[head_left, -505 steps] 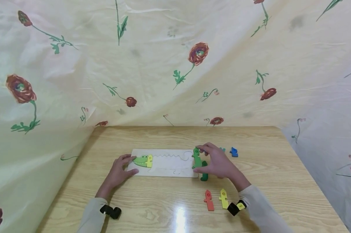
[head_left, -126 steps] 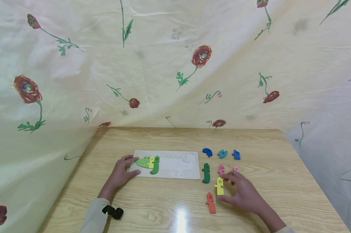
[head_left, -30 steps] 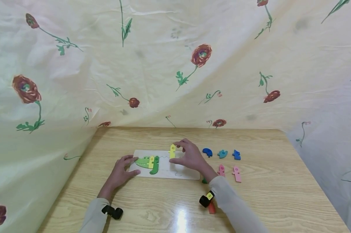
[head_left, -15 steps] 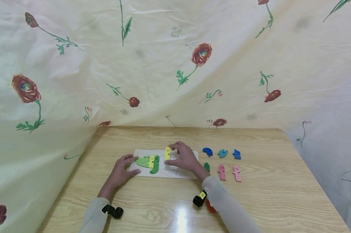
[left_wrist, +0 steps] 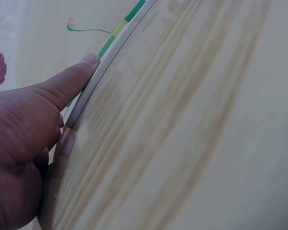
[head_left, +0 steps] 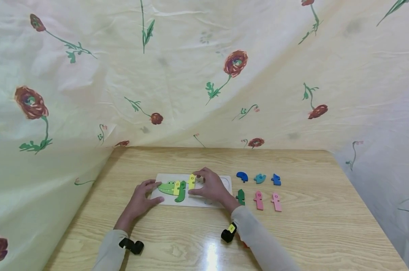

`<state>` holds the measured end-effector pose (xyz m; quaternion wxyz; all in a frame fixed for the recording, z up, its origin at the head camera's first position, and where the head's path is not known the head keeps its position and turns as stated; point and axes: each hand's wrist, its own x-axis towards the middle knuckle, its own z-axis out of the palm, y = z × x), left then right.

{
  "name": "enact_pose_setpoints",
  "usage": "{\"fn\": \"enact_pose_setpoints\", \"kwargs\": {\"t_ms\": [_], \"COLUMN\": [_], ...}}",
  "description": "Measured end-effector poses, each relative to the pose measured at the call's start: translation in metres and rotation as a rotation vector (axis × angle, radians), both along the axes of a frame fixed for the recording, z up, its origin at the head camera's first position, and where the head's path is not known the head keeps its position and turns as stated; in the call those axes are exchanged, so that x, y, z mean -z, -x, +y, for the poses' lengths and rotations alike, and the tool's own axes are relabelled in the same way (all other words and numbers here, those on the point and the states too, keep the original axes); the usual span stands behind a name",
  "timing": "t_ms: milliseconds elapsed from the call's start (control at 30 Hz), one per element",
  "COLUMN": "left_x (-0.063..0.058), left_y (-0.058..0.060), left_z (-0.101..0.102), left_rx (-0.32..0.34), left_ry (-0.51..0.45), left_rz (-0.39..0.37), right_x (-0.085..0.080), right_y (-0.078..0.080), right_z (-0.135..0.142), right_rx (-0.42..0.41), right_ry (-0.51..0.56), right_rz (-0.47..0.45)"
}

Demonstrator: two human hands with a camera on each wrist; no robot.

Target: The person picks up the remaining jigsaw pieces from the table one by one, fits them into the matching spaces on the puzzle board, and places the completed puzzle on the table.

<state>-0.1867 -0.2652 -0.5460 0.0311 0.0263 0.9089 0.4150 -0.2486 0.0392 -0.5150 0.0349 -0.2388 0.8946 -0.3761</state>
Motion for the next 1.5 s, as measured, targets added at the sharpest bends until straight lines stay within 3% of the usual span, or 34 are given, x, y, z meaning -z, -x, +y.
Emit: {"fn": "enact_pose_setpoints", "kwargs": {"t_ms": [700,1500], "left_x": [-0.008,-0.003], "left_y": [-0.002,0.000], "left_z": [0.005,0.001], "left_rx": [-0.009,-0.001], "left_ry": [0.003,0.004], "left_rz": [-0.006,0.010], "right_x": [0.011,0.012], "right_y": [0.000,-0.002], "right_z": [-0.008,-0.014], "right_rx": [-0.003,-0.012], "right_ry": [-0.033,-0.116], "right_rz": [-0.003,-0.012]}}
